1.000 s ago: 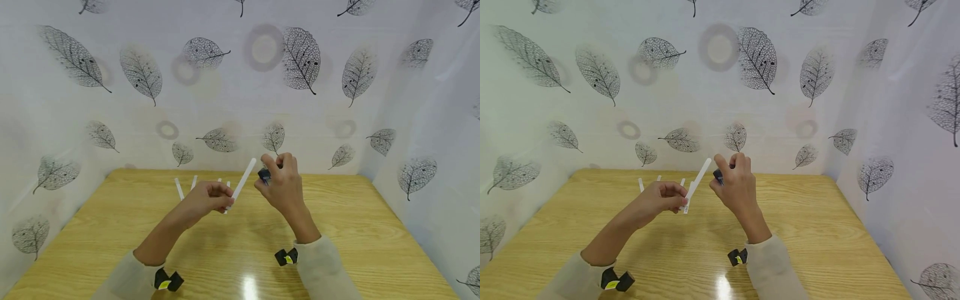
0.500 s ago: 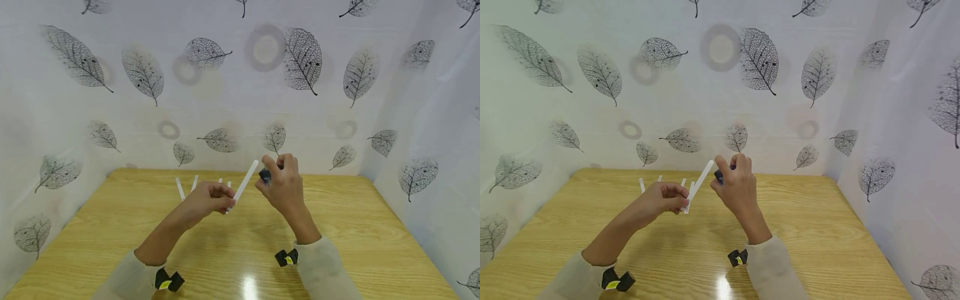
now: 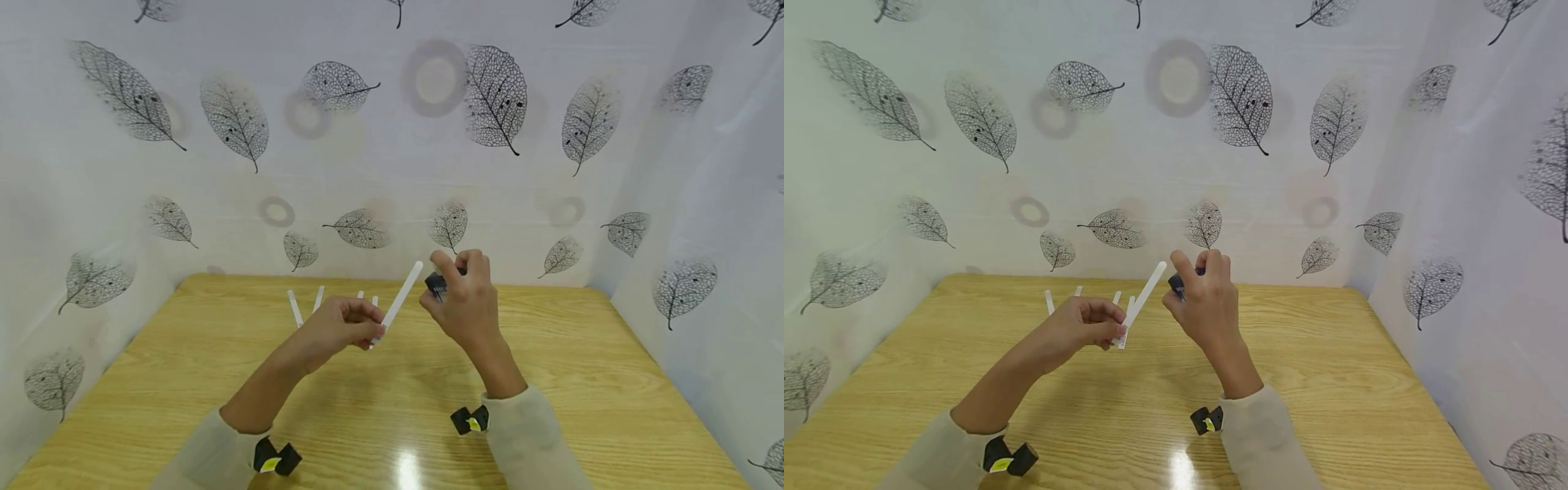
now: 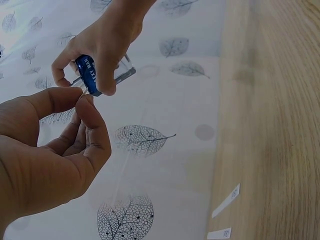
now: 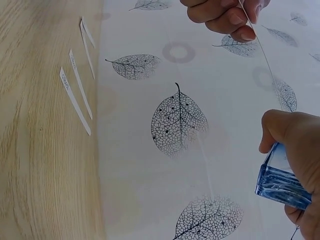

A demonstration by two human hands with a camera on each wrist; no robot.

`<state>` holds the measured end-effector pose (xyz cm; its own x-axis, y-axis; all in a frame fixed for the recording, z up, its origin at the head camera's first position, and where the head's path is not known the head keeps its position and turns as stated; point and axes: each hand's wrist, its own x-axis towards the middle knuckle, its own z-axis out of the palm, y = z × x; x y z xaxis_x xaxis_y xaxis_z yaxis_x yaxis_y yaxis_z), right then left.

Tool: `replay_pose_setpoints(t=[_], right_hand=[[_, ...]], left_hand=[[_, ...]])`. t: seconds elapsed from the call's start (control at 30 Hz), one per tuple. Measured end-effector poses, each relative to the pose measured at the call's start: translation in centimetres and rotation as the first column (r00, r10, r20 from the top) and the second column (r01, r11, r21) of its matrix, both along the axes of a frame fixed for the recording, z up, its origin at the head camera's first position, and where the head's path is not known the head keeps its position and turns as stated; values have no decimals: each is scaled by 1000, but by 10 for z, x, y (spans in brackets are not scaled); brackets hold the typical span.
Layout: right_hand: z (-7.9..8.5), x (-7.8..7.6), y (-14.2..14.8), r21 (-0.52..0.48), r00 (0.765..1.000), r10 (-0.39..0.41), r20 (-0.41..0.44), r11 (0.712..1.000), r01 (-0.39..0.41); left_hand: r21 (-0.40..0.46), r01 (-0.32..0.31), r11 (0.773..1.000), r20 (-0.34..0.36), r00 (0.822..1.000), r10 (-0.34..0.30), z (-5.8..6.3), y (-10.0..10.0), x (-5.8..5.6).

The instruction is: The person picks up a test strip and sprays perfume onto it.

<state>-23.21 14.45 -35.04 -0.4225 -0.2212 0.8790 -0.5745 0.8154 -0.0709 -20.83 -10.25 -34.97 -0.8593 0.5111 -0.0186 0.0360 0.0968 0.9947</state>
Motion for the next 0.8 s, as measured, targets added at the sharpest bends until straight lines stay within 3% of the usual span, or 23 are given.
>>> replay_pose_setpoints(t=[0.8], right_hand=[[-1, 0, 0, 3, 1000, -12, 21, 1000, 12]], left_hand=[[8, -2, 1000, 17, 1000, 2, 1, -1, 0]])
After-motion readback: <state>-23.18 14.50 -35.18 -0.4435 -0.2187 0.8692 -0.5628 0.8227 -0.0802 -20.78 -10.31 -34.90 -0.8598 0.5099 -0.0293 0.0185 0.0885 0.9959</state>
